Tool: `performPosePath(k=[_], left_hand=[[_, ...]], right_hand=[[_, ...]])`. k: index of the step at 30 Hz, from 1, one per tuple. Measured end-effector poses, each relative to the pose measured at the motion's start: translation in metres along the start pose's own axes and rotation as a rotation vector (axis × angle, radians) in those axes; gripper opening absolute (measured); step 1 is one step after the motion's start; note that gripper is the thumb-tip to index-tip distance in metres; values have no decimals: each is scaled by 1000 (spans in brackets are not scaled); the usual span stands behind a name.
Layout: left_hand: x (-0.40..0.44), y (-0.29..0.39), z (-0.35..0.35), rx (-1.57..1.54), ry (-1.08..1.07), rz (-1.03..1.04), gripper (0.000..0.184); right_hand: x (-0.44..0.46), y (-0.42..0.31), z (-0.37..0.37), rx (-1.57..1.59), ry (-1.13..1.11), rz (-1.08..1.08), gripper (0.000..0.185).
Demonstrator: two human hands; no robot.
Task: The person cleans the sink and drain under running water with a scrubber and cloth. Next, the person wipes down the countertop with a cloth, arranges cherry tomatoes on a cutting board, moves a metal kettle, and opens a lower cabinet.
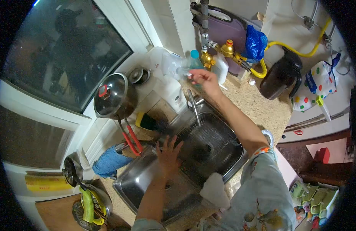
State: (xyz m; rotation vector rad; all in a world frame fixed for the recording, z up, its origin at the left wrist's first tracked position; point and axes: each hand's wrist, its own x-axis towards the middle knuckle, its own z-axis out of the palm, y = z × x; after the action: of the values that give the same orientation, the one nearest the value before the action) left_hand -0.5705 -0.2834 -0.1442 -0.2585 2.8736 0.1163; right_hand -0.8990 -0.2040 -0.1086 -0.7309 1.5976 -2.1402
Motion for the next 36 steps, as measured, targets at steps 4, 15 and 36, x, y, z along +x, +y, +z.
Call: performPosePath(k=[4, 15, 36], left_hand=[[-3, -3, 4, -18, 96, 48, 89], [-38, 52, -81, -1682, 360, 23, 52], [-206, 6, -95, -2579, 638, 276, 17]], right_hand=[[-35, -41, -14, 140, 9, -28, 19], [-174, -154, 41, 224, -249, 59, 17], [-344, -162, 193, -27, -59, 276, 22]])
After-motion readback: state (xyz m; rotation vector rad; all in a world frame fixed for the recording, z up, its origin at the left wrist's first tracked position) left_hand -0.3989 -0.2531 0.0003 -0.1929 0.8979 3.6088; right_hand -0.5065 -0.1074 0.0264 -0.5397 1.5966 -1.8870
